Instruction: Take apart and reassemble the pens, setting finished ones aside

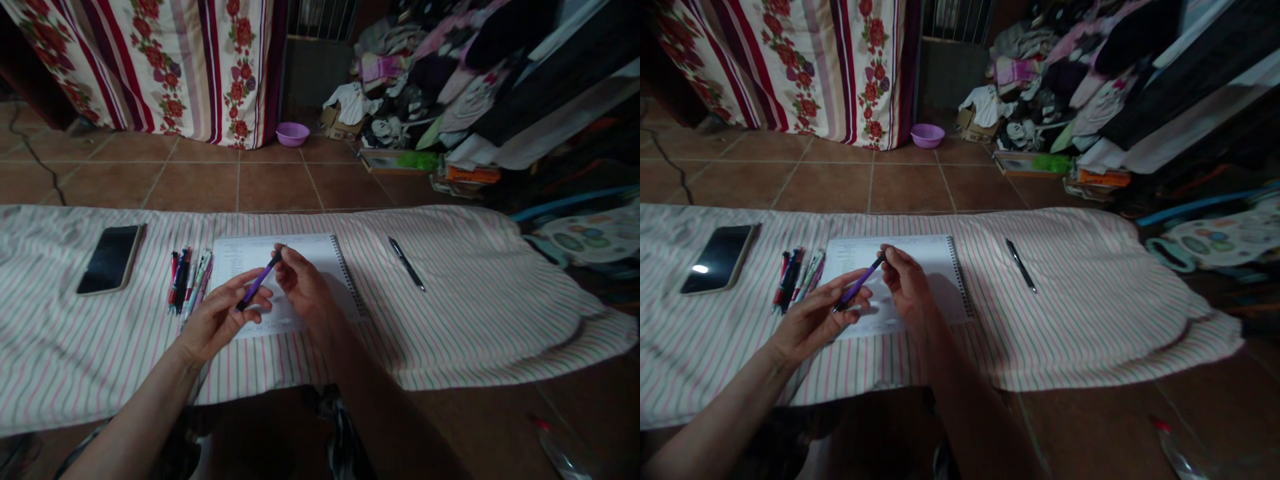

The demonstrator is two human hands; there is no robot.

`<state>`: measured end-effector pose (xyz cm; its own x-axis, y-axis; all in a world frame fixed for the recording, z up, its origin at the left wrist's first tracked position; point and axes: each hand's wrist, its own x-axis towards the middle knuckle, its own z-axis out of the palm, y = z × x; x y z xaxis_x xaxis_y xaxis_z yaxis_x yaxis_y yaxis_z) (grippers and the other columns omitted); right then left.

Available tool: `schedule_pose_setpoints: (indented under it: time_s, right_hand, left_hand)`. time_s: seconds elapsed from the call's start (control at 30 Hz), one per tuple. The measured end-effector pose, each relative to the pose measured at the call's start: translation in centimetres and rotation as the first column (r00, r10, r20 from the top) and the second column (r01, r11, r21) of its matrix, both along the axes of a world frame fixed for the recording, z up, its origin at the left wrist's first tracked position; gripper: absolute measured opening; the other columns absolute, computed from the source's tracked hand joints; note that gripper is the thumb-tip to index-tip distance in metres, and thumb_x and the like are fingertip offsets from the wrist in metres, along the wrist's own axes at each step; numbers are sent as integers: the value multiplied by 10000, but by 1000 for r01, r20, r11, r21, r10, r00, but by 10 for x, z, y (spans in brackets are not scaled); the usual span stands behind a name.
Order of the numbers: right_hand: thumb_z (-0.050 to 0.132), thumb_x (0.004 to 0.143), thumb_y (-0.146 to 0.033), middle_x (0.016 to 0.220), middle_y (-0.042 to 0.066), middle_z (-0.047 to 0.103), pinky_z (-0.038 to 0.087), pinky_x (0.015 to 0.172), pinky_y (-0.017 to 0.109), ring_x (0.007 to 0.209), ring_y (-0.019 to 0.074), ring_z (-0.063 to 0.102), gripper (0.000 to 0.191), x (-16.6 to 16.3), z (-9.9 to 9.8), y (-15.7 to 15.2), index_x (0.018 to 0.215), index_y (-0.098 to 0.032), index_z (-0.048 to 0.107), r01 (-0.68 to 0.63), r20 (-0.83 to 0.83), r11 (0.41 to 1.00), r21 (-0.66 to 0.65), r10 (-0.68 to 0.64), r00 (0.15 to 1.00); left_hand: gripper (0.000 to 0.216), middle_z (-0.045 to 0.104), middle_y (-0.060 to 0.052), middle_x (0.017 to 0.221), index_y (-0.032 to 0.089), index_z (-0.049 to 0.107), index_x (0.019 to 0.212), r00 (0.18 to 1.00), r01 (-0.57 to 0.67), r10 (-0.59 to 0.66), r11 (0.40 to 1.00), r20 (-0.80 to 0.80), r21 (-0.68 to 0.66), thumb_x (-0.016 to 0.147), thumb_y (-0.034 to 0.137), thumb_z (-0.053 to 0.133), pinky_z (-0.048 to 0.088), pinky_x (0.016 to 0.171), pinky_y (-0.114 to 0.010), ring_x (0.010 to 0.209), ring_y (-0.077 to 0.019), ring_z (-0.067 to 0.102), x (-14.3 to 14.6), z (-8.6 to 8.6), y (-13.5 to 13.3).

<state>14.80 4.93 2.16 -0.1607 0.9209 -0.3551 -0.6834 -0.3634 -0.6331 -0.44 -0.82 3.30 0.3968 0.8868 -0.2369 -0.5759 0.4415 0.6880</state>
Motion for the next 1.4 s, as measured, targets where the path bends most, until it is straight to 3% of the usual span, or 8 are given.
schedule_pose_setpoints:
  time_s: [0.13,0.23,0.5,0.67,0.9,1.4]
  right_hand:
    - [751,590,-264,693,-34,651,382,451,130,532,32,490,179,-3,-1,-5,751,-197,708,-79,140,996,48,72,988]
    - [761,581,-321,756,-12,673,424,512,170,569,55,508,234,-5,-4,-6,776,-200,715,-149,157,986,70,137,978]
    - [742,614,-321,821,-3,684,410,535,196,602,66,535,208,-4,-6,-6,787,-208,711,-182,162,979,95,165,973]
    - [729,628,-337,798,-9,674,369,513,203,544,50,472,210,-6,-5,-5,794,-211,713,-162,186,981,108,141,973]
    - [714,634,-356,824,-8,676,346,544,203,624,67,491,193,-8,-1,-8,780,-230,720,-104,292,987,125,63,954]
    - [706,650,-319,856,-9,679,338,480,195,544,49,451,215,-4,1,-8,844,-227,709,-172,190,974,148,142,971]
  left_hand:
    - [282,642,-57,712,107,623,1033,984,-2,3,1000,-178,2,786,243,607,384,473,-190,552,-104,564,5,-2,2]
    - [265,590,-19,608,98,639,981,975,12,-14,1000,-220,-8,781,270,616,324,426,-177,461,-70,497,8,-5,3]
    - [233,519,14,545,97,640,922,983,-16,11,999,-183,-30,756,260,635,264,391,-178,433,-62,446,11,-4,4]
    - [218,540,7,581,107,633,909,968,-17,26,999,-248,40,763,269,627,281,427,-195,478,-71,461,12,-5,5]
    - [213,543,9,561,102,625,878,927,-51,94,991,-363,126,764,282,622,311,471,-222,490,-84,469,16,-5,5]
    - [186,498,13,550,106,614,834,991,59,-59,998,-124,-1,770,281,615,288,388,-190,423,-76,463,10,-6,4]
